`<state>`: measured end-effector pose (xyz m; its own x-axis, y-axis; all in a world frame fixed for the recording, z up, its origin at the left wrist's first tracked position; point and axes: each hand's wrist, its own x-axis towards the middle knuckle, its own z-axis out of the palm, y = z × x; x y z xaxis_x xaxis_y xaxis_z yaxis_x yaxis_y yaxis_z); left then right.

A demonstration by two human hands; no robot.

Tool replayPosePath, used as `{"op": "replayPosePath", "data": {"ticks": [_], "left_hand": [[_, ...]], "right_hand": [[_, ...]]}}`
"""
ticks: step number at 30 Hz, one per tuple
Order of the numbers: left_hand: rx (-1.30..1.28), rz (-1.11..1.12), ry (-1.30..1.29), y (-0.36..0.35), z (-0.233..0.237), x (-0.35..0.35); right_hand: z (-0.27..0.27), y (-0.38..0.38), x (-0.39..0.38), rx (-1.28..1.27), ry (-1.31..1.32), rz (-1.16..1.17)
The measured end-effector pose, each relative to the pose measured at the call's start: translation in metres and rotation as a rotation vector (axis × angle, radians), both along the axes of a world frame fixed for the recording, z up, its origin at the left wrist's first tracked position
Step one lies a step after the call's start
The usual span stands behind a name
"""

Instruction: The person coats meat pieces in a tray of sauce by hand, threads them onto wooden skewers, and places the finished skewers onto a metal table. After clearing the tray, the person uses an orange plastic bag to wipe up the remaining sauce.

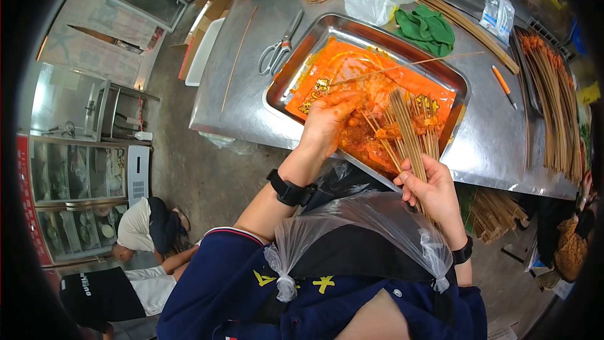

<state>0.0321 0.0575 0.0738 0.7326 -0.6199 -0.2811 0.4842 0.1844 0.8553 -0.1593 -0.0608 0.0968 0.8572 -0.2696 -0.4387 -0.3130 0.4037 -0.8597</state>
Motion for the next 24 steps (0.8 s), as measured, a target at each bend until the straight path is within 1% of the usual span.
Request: {"op": "replayPosePath", "data": {"ticks": [7, 9, 10, 12, 13, 15, 16, 18, 22, 24], "left_hand": [[-0.003, -0.084, -0.005, -0.002, 0.011, -0.004], [0.015, 0.015, 0.058, -0.007, 0.019, -0.012], [0.014, 0.013, 0.059, -0.008, 0.017, -0.013], [-0.025, -0.020, 0.150, -0.005, 0.011, -0.013], [-0.024, -0.018, 0.149, -0.005, 0.011, -0.014], [-0.043, 0.003, 0.248, -0.007, 0.013, -0.018], [-0.045, -0.001, 0.252, -0.007, 0.010, -0.020], [0.058, -0.127, 0.244, -0.002, 0.005, -0.021], [0.031, -0.110, 0.195, -0.003, 0.002, -0.025], [0.109, -0.204, 0.044, -0.002, 0.009, -0.023]], "right_hand": [[-0.003, -0.001, 0.000, 0.007, -0.001, -0.009], [-0.005, -0.001, 0.000, 0.033, -0.014, -0.019], [-0.005, -0.002, -0.001, 0.031, -0.013, -0.021], [-0.003, -0.001, 0.000, 0.045, -0.024, -0.029], [-0.004, 0.000, 0.000, 0.046, -0.025, -0.026], [-0.007, -0.001, -0.001, 0.055, -0.035, -0.041], [-0.005, -0.001, -0.002, 0.052, -0.031, -0.045], [-0.002, 0.000, -0.001, 0.050, -0.028, -0.070], [-0.003, 0.000, -0.002, 0.046, -0.030, -0.083], [0.002, -0.001, -0.002, 0.047, -0.021, -0.099]]}}
